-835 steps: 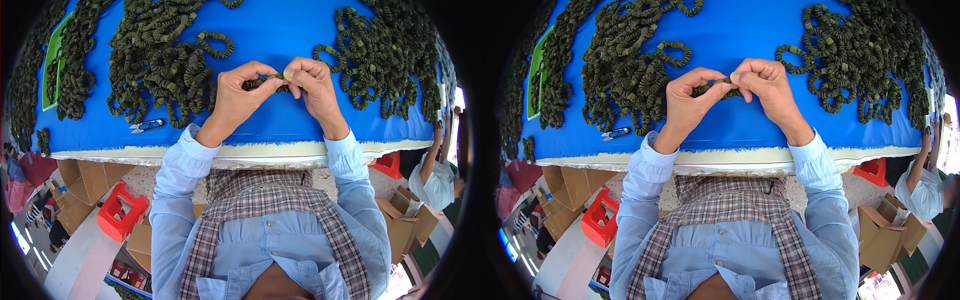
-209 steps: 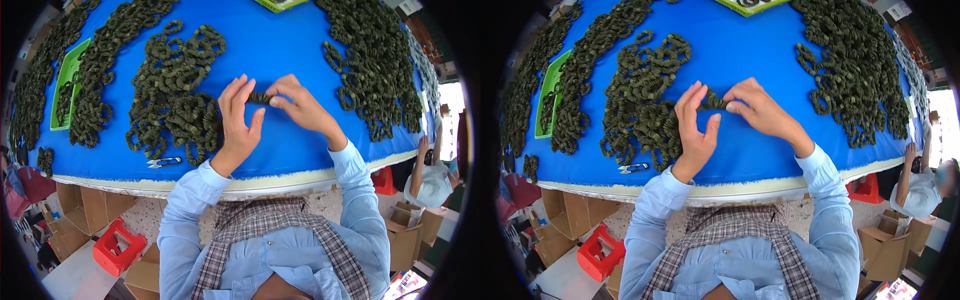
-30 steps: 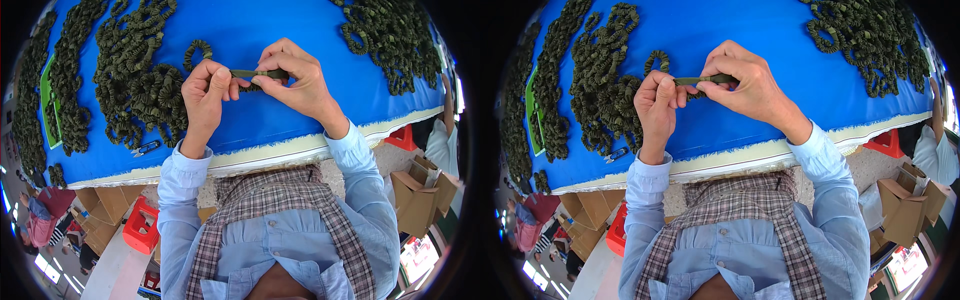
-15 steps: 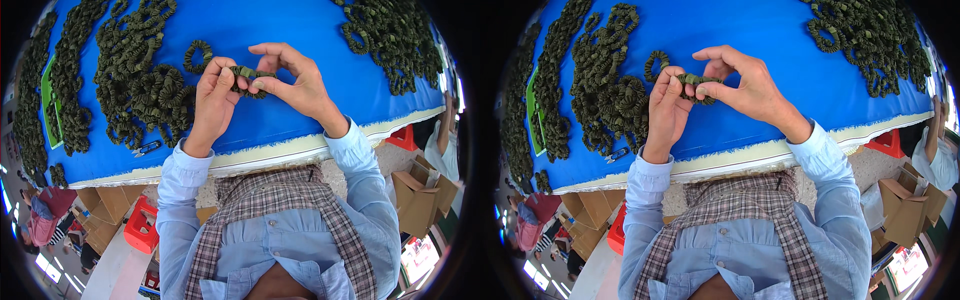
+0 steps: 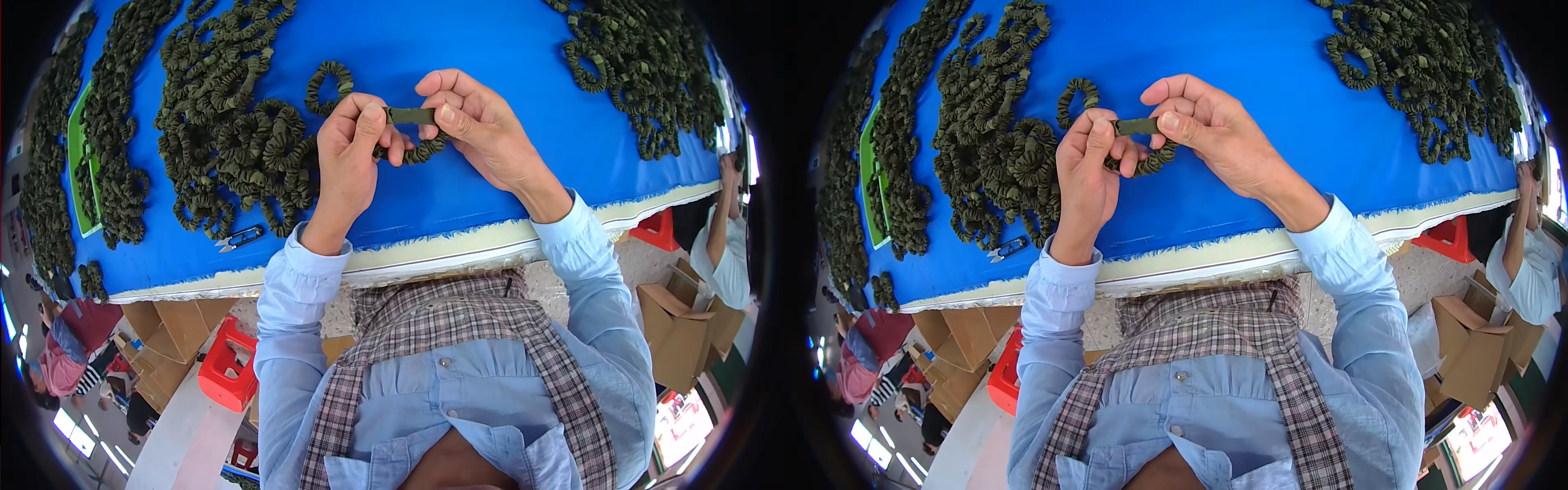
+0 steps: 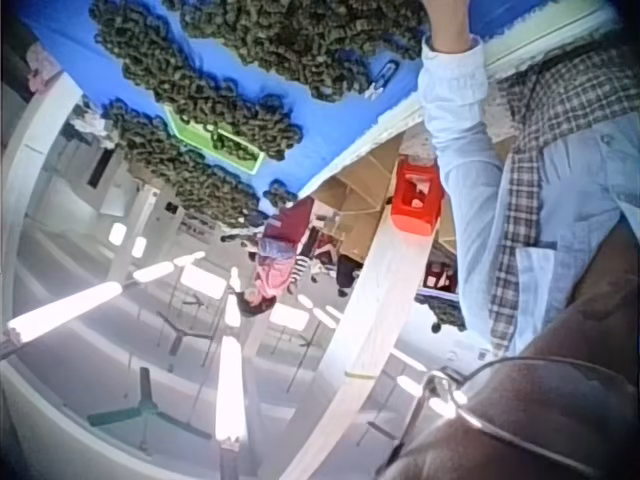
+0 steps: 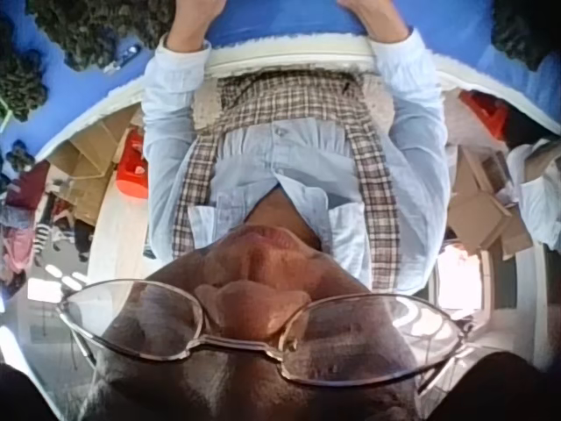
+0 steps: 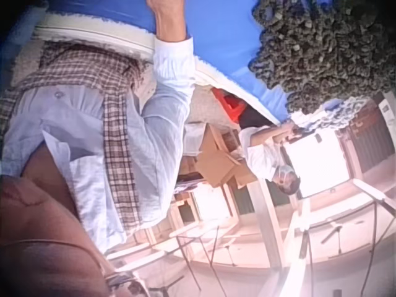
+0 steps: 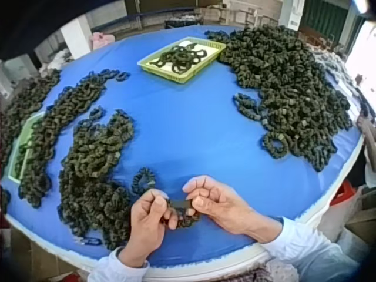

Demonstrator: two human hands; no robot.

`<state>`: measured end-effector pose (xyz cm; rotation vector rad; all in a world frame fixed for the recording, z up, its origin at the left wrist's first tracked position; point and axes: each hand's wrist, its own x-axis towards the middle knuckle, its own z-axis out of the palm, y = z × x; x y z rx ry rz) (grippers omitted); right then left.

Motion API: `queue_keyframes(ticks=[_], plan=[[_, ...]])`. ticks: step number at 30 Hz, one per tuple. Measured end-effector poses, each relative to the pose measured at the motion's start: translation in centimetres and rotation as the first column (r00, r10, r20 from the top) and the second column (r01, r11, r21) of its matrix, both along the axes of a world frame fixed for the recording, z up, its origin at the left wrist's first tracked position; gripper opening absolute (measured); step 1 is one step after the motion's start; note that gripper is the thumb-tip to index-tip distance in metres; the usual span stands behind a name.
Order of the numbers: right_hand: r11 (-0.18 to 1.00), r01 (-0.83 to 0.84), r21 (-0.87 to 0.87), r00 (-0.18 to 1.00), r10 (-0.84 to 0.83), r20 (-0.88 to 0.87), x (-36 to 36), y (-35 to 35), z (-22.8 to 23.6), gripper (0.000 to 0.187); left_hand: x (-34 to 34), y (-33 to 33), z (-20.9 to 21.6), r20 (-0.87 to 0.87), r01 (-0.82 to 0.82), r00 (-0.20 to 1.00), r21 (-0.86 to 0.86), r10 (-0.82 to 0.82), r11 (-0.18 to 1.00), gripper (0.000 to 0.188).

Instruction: The person repeatedly picks up short segments of green camouflage netting cord from a blue table and twists them into small loops by hand. The person places the finished loops into a pile on the table. A pair of scissors is visible on the table but is not used during the clip.

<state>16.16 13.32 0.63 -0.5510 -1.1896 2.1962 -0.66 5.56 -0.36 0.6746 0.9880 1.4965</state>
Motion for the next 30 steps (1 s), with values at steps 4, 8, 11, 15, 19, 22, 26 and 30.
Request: queue_keyframes(ticks=[4, 8, 11, 15, 19, 22, 26, 30], plan=[[0.999, 0.005, -0.037, 1.000, -0.005, -0.001, 0.0, -0.1, 0.0, 0.035, -0.1, -0.1, 0.2, 0.019, -0.003, 1.000, 0.014, 0.003, 1.000, 0.022], [0.998, -0.020, -0.067, 1.000, 0.021, 0.011, 0.3, 0.1, -0.1, 0.037, -0.2, -0.1, 0.4, 0.042, -0.011, 0.999, 0.019, 0.010, 1.000, 0.022], [0.997, -0.044, -0.064, 0.998, 0.041, -0.051, 0.0, -0.2, 0.4, 0.040, -0.1, -0.1, 0.5, 0.061, 0.011, 0.998, 0.023, -0.013, 1.000, 0.023], [0.999, -0.046, 0.012, 0.997, 0.046, -0.057, -0.1, -0.4, 0.8, 0.047, 0.0, -0.2, 0.8, 0.171, 0.007, 0.985, -0.050, 0.001, 0.999, 0.025], [0.998, -0.040, 0.052, 0.999, 0.041, -0.014, -0.1, -0.2, 0.6, 0.048, 0.0, -0.2, 0.6, 0.203, 0.011, 0.979, -0.049, -0.001, 0.999, 0.025], [0.997, -0.026, 0.071, 1.000, 0.025, 0.014, 0.0, -0.2, 0.5, 0.045, 0.1, -0.2, 0.7, 0.185, 0.018, 0.983, -0.041, -0.010, 0.999, 0.025], [0.997, 0.013, 0.081, 0.997, -0.019, 0.072, -0.1, -0.3, 0.8, 0.040, 0.4, -0.2, 0.3, 0.085, 0.016, 0.996, -0.027, -0.014, 1.000, 0.022], [0.994, 0.022, 0.107, 0.980, -0.043, 0.196, -0.3, -0.6, 1.7, 0.036, 0.9, -0.2, -0.1, -0.059, 0.022, 0.998, -0.022, -0.023, 1.000, 0.022]])
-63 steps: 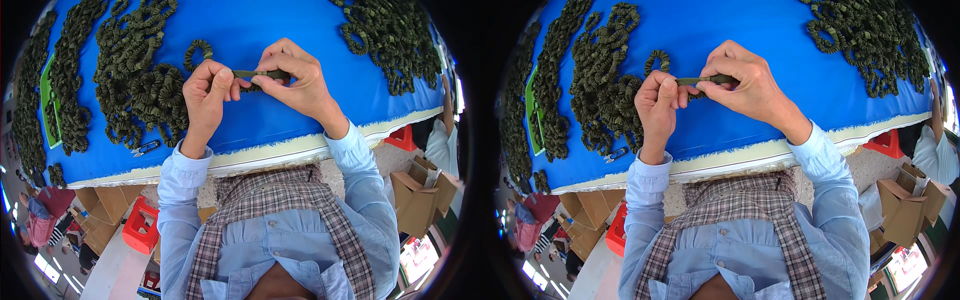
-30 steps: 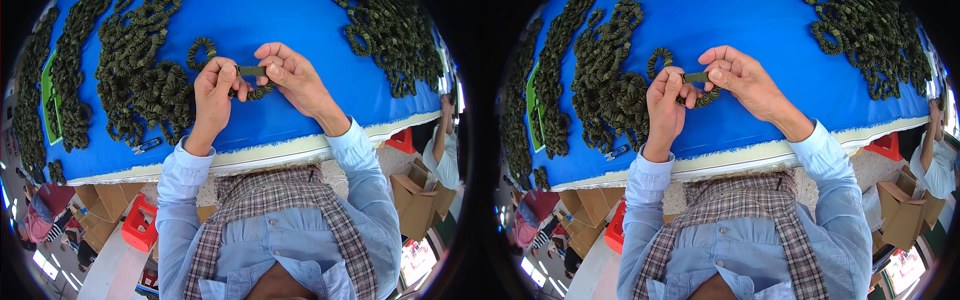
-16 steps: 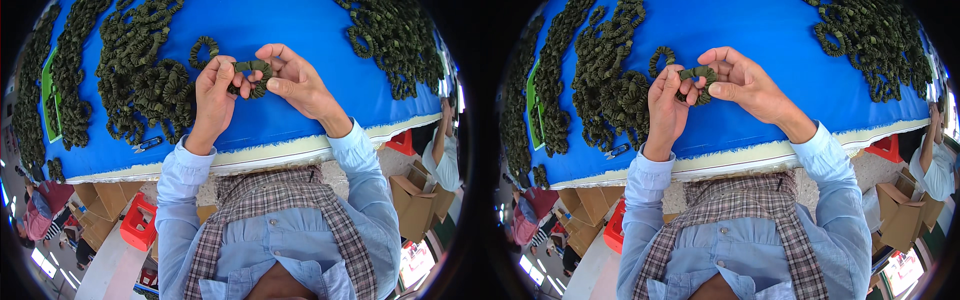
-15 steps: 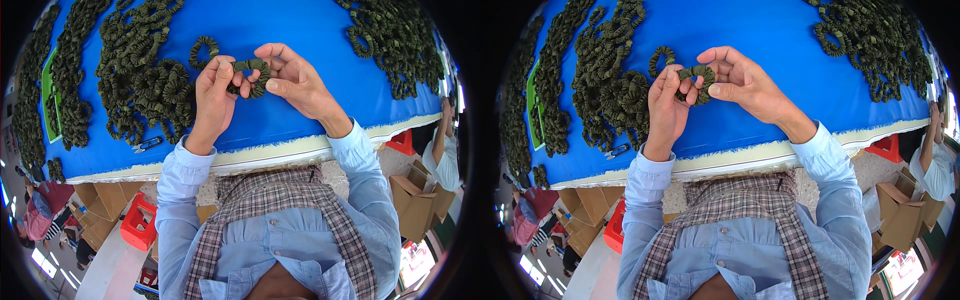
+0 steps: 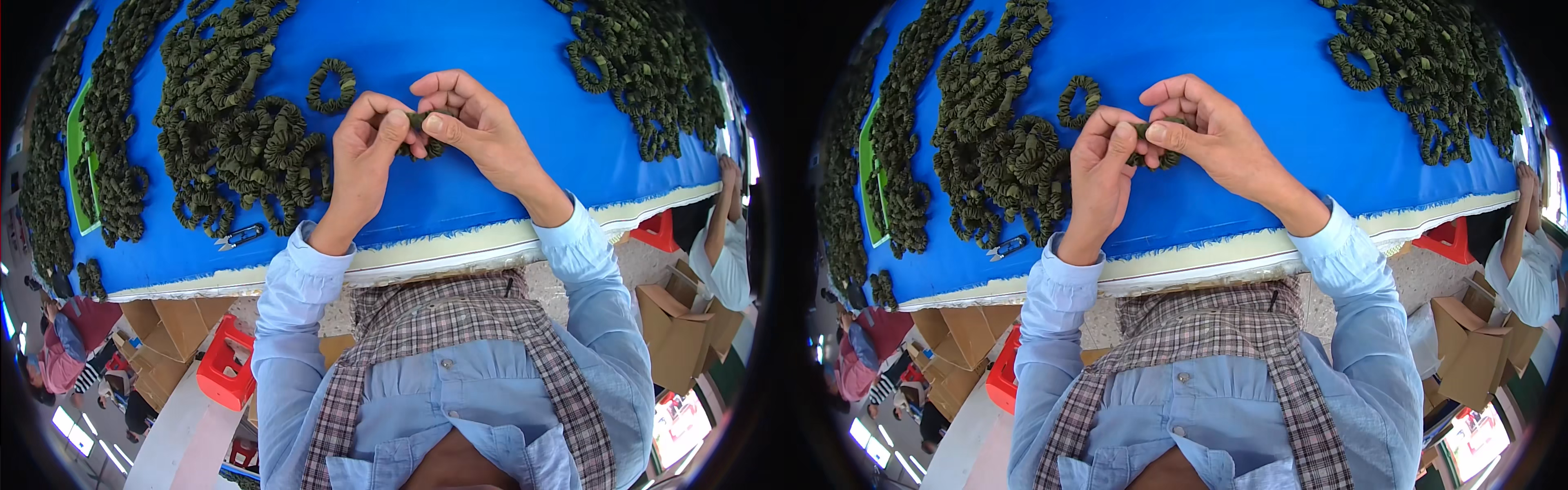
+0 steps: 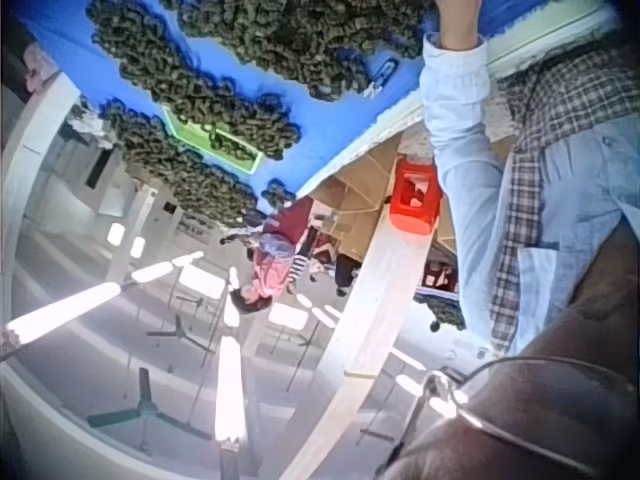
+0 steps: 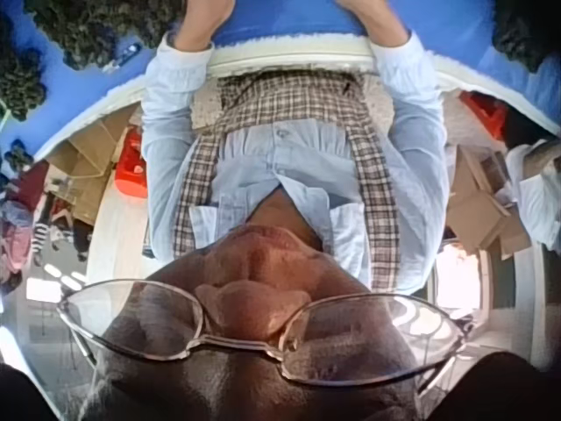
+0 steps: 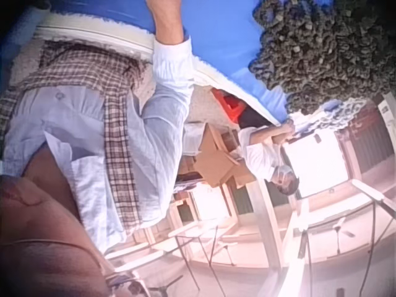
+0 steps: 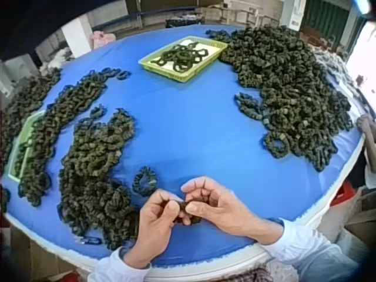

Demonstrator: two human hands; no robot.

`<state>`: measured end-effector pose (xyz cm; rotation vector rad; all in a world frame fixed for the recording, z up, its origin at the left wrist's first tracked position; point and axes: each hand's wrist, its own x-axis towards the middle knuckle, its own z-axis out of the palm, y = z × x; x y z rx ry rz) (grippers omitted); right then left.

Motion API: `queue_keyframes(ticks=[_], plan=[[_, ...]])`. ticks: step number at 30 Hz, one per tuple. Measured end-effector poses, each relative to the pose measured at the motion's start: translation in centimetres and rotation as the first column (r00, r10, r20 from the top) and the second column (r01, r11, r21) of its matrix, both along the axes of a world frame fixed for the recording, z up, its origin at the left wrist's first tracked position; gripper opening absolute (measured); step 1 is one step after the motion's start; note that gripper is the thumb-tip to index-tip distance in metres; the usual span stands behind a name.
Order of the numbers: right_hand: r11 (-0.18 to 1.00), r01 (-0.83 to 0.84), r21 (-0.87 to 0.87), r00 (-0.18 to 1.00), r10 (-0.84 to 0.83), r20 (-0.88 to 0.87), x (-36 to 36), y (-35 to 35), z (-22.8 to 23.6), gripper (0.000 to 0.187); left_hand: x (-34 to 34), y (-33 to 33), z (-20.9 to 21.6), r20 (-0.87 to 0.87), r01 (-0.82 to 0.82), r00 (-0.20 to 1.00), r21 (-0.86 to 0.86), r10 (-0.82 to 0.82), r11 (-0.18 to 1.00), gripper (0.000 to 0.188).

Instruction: The person repeatedly picks up short segments of green camouflage netting cord from a blue table and twists them into small loops by hand. The person places the finished loops into a pile on the table. A pair of scissors is visible on the table but is not used during the clip.

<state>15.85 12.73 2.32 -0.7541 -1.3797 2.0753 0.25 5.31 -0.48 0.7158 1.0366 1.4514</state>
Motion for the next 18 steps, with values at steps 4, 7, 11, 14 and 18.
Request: queue_keyframes(ticks=[4, 7, 11, 14, 18], plan=[[0.988, 0.078, -0.130, 0.988, -0.094, -0.120, 0.1, 0.1, -1.2, 0.032, 0.2, 0.0, -0.1, 0.008, 0.004, 1.000, 0.032, -0.005, 0.999, 0.022], [0.938, 0.075, -0.339, 0.957, -0.163, -0.239, 0.1, 0.3, -1.3, 0.028, 0.0, 0.0, -0.5, 0.027, -0.017, 1.000, 0.060, 0.016, 0.998, 0.023], [0.951, 0.013, -0.309, 0.969, -0.088, -0.232, 0.5, 0.6, -1.5, 0.024, 0.2, 0.0, -0.4, 0.035, -0.029, 0.999, 0.054, 0.027, 0.998, 0.023], [0.996, 0.054, -0.068, 0.995, -0.059, -0.080, 0.0, -0.1, -0.6, 0.027, 0.0, 0.0, -0.7, 0.024, -0.040, 0.999, 0.056, 0.039, 0.998, 0.022], [0.944, -0.021, 0.330, 0.975, -0.054, 0.215, -0.1, -0.6, 0.6, 0.029, 0.1, -0.3, 0.4, -0.107, -0.017, 0.994, -0.001, 0.017, 1.000, 0.021]])
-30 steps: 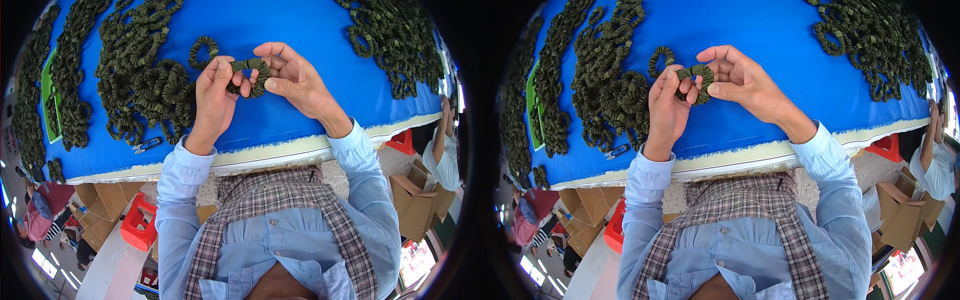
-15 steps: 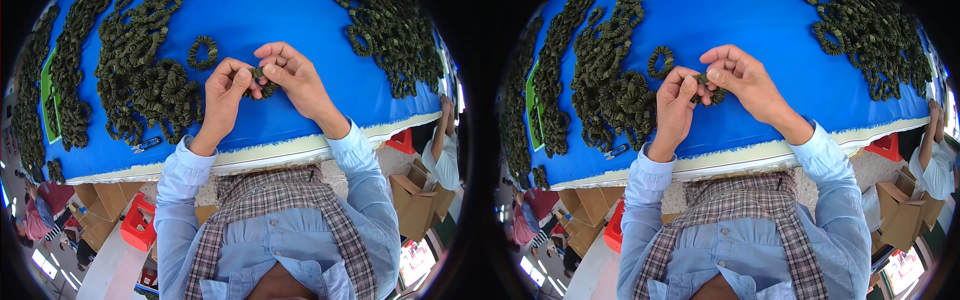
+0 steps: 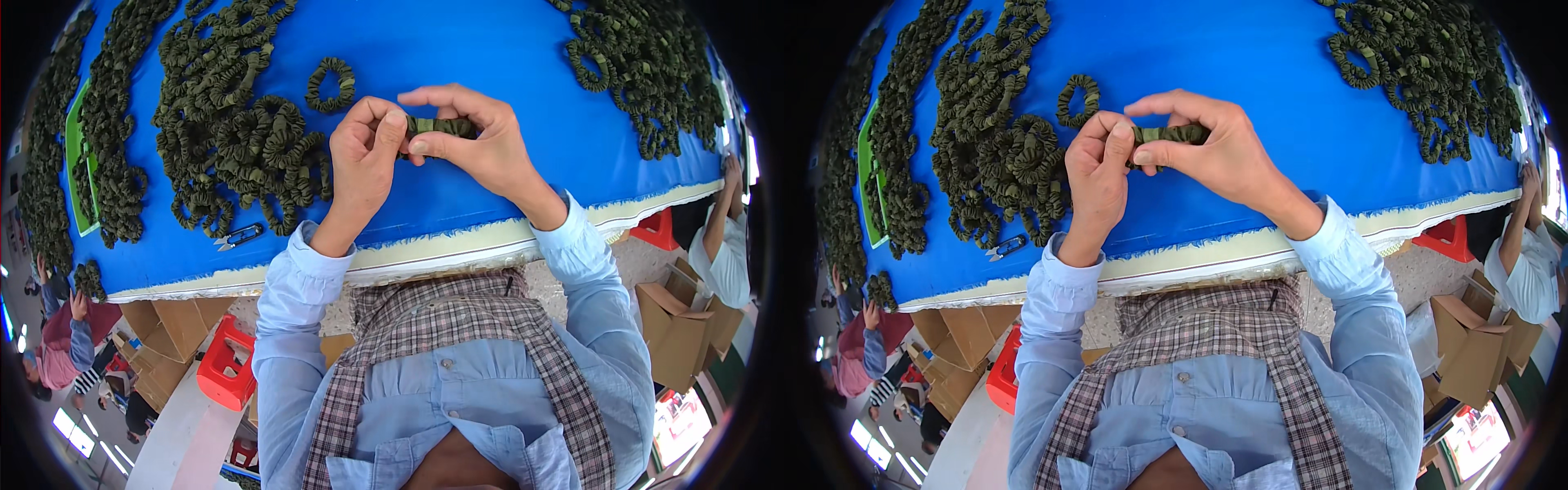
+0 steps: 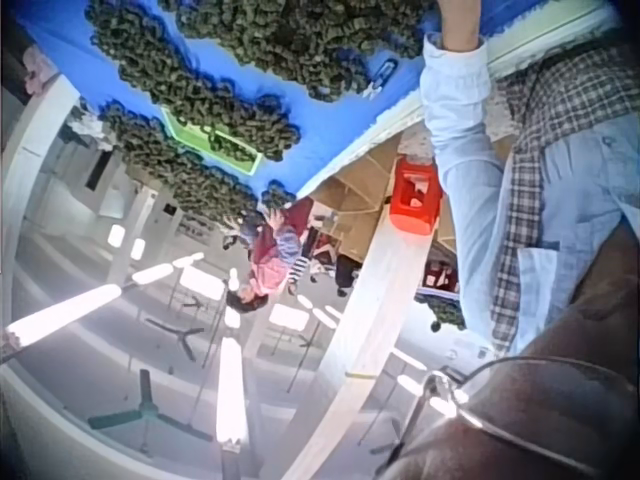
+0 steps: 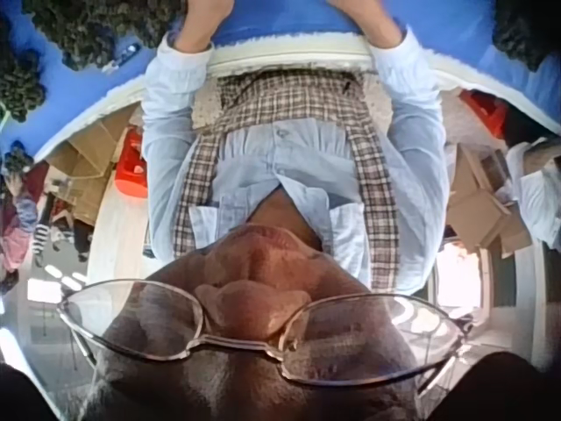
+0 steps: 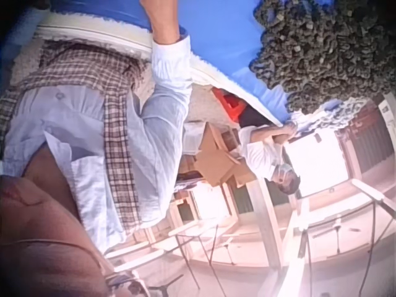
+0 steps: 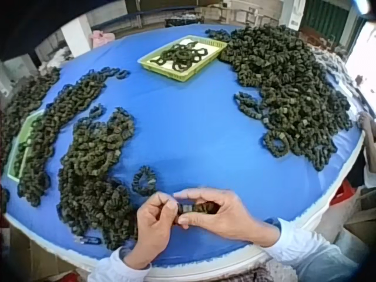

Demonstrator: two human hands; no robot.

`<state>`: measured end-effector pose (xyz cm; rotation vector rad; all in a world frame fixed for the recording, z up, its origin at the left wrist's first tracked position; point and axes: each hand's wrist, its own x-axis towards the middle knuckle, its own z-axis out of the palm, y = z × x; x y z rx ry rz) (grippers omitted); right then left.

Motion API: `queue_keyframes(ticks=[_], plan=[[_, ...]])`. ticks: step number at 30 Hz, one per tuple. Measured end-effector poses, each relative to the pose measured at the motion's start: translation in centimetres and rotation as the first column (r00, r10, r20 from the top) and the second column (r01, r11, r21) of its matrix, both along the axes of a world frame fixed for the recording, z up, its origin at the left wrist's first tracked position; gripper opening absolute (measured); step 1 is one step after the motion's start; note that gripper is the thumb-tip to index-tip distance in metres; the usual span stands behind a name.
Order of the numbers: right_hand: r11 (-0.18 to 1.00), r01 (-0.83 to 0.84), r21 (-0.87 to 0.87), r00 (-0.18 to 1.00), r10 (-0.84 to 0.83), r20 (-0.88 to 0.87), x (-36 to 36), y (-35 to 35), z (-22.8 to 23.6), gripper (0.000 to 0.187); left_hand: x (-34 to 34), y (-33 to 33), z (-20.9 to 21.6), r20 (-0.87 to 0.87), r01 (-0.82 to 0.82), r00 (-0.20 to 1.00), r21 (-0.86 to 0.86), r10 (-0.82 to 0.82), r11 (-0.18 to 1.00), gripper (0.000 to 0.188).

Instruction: The person repeatedly picks up short segments of green camouflage netting cord from a blue table and twists them into small loops by hand. The person places the finished loops into a pile on the table. A pair of scissors is visible on the table but is not used during the clip.

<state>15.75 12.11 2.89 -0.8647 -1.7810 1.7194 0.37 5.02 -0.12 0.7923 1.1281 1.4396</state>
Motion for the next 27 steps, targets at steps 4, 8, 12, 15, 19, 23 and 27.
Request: queue_keyframes(ticks=[4, 8, 12, 15, 19, 23, 27], plan=[[0.996, 0.090, 0.022, 0.987, -0.086, -0.138, -0.4, -0.5, -0.2, 0.020, 0.1, 0.0, -0.3, 0.055, -0.006, 0.998, 0.040, 0.004, 0.999, 0.023], [0.984, 0.094, 0.148, 0.994, -0.084, -0.072, 0.2, 0.0, -0.2, 0.013, -0.2, -0.1, -0.5, 0.112, 0.017, 0.993, 0.055, -0.023, 0.998, 0.023], [0.992, 0.088, 0.091, 0.995, -0.083, -0.058, 0.6, 0.4, -0.4, 0.011, -0.6, 0.2, -0.2, 0.277, 0.017, 0.960, 0.097, -0.043, 0.995, 0.023], [0.994, 0.086, 0.065, 0.995, -0.082, -0.060, 0.7, 0.6, -0.2, 0.013, -0.6, 0.3, 0.0, 0.356, 0.011, 0.933, 0.100, -0.046, 0.995, 0.024], [0.973, 0.077, 0.219, 0.996, -0.068, -0.049, 0.6, 0.5, 0.0, 0.021, -0.4, 0.3, 0.0, 0.331, 0.020, 0.942, 0.093, -0.050, 0.995, 0.025], [0.905, 0.078, 0.417, 0.997, -0.073, -0.028, 0.5, 0.5, -0.4, 0.027, -0.5, 0.2, -0.1, 0.196, 0.045, 0.979, 0.078, -0.059, 0.996, 0.025], [0.885, 0.046, 0.463, 0.997, -0.070, 0.034, 0.6, 0.3, -0.4, 0.029, -0.2, 0.1, -0.1, -0.101, 0.090, 0.991, 0.074, -0.083, 0.993, 0.026]])
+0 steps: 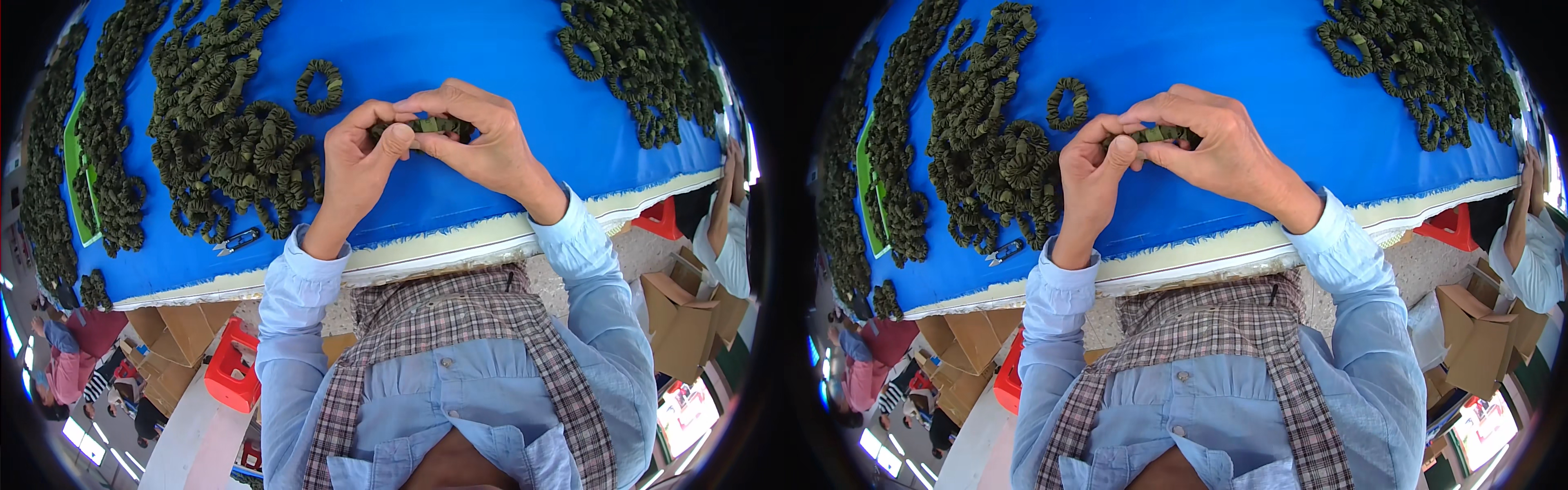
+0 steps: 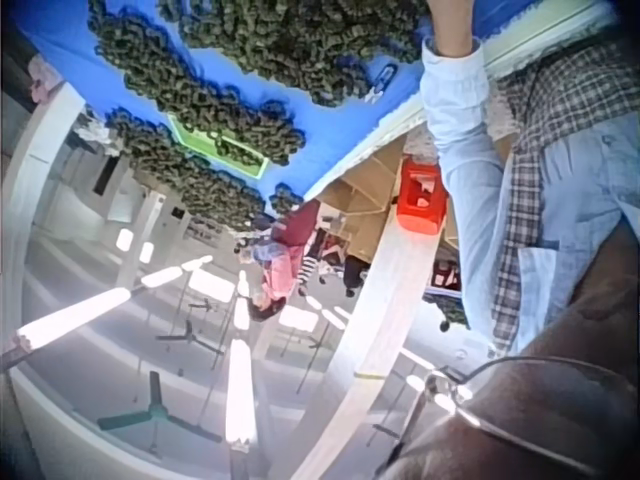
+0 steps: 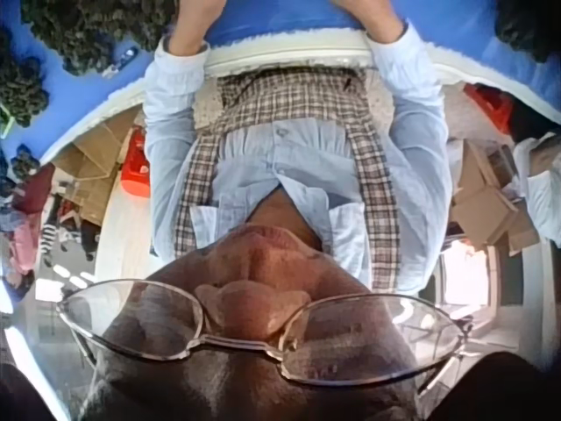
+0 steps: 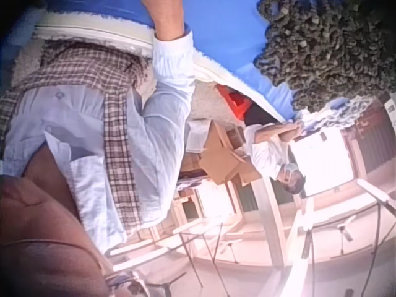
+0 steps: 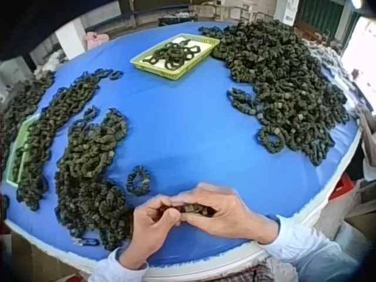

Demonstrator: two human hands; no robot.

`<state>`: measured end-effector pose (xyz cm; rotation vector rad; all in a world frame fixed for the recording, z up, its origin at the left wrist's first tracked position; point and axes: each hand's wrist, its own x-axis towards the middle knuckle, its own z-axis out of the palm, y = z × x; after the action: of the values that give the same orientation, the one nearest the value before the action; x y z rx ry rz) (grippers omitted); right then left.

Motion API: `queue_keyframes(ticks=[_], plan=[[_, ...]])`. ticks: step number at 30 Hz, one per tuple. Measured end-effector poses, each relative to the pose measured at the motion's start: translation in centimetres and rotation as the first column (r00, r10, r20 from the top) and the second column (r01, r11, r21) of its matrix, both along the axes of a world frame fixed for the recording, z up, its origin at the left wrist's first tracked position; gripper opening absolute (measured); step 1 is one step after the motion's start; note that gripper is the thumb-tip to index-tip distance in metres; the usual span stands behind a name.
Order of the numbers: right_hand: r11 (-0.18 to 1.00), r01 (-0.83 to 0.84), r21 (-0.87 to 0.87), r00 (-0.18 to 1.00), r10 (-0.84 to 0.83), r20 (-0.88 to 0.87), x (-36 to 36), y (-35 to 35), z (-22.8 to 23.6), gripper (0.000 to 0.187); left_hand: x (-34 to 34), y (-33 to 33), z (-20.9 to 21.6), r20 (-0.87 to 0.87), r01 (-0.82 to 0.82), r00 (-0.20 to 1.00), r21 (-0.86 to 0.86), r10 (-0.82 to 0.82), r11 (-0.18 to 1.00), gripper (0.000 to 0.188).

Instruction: The person repeatedly picks up short segments of green camouflage netting cord from a blue table and twists them into small loops by hand. The person places the finished loops into a pile on the table. A pair of scissors is visible on the table but is not used during the clip.

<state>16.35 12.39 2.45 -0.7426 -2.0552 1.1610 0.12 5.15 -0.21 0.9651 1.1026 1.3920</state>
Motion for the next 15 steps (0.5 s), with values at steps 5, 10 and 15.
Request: queue_keyframes(ticks=[5, 10, 15], plan=[[0.993, -0.005, 0.121, 0.997, 0.014, -0.077, -0.11, 0.28, -0.67, 0.022, -0.17, -0.12, -0.24, -0.037, -0.011, 0.999, -0.033, 0.010, 0.999, 0.024], [0.990, 0.023, 0.140, 0.987, -0.001, -0.158, -0.42, 0.36, -0.81, 0.016, -0.17, -0.16, -0.35, 0.029, -0.048, 0.998, -0.029, 0.049, 0.998, 0.027], [0.997, 0.000, 0.082, 0.988, 0.013, -0.156, -0.28, 0.39, -0.44, 0.011, -0.04, -0.17, 0.14, 0.110, -0.075, 0.991, -0.044, 0.080, 0.996, 0.025]])
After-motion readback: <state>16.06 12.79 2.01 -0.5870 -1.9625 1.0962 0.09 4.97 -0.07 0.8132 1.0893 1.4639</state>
